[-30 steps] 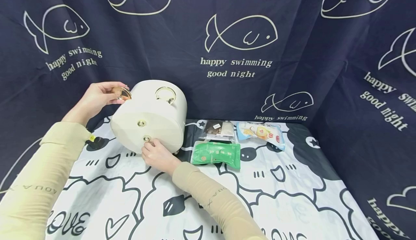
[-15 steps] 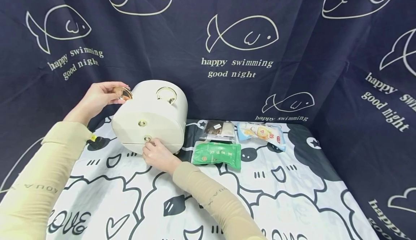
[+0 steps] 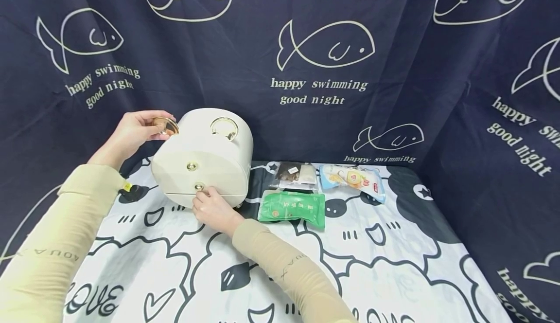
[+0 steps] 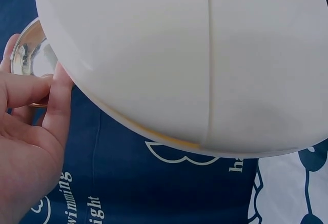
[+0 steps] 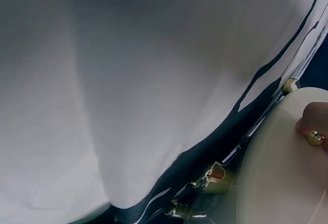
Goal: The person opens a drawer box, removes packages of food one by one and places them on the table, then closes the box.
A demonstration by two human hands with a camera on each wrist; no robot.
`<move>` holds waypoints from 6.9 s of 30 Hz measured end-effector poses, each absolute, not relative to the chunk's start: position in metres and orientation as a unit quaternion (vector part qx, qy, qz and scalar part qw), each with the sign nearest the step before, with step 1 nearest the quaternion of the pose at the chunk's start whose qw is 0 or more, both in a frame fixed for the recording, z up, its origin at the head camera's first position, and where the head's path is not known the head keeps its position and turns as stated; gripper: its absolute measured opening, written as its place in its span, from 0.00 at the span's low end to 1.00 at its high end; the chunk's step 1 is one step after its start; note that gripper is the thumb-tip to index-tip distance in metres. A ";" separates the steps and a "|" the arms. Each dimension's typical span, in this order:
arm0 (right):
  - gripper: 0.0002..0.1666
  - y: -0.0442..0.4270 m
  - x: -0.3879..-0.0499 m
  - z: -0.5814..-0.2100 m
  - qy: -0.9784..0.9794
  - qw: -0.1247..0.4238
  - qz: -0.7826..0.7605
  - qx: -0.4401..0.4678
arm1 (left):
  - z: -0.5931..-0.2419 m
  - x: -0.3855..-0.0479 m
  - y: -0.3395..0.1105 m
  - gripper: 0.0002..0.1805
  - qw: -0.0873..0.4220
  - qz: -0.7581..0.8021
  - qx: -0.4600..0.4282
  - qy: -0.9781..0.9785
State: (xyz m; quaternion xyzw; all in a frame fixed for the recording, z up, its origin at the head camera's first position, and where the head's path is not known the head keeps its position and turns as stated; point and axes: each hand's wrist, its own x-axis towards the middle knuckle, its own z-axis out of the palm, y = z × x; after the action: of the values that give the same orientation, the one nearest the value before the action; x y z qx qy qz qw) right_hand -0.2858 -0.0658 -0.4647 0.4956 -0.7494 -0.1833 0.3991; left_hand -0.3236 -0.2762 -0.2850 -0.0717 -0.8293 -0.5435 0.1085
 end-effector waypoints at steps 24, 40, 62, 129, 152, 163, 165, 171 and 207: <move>0.15 -0.068 -0.277 -0.467 -0.755 0.395 -0.203 0.483 | -0.283 -0.322 -0.274 0.16 0.110 -0.551 -0.083 -0.823; 0.16 -0.078 -0.260 -0.472 -0.786 0.400 -0.202 0.427 | -0.270 -0.326 -0.281 0.20 0.038 -0.512 -0.115 -0.850; 0.25 -0.072 -0.266 -0.471 -0.749 0.436 -0.174 0.467 | -0.267 -0.335 -0.268 0.11 0.049 -0.482 -0.061 -0.872; 0.17 -0.067 -0.194 -0.467 -0.746 0.378 -0.181 0.518 | -0.269 -0.330 -0.268 0.11 0.059 -0.481 -0.055 -0.873; 0.09 -0.058 -0.185 -0.451 -0.783 0.276 -0.147 0.538 | -0.270 -0.329 -0.268 0.10 0.059 -0.493 -0.056 -0.866; 0.08 -0.048 -0.180 -0.432 -0.781 0.219 -0.084 0.579 | -0.273 -0.328 -0.268 0.11 0.059 -0.491 -0.061 -0.867; 0.09 -0.047 -0.181 -0.428 -0.777 0.220 -0.076 0.586 | -0.272 -0.329 -0.268 0.11 0.060 -0.489 -0.058 -0.868; 0.17 -0.041 -0.186 -0.410 -0.770 0.220 -0.067 0.595 | -0.271 -0.329 -0.268 0.11 0.062 -0.486 -0.058 -0.870; 0.23 -0.018 -0.259 -0.410 -0.789 0.195 -0.088 0.576 | -0.271 -0.327 -0.266 0.12 0.067 -0.481 -0.038 -0.873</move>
State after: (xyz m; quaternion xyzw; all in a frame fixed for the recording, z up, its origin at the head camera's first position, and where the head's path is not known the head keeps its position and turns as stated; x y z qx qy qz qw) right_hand -0.2585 -0.0180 -0.4099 0.5763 -0.7887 -0.0878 0.1952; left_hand -0.3269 -0.2660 -0.2705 -0.0385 -0.8731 -0.4815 0.0668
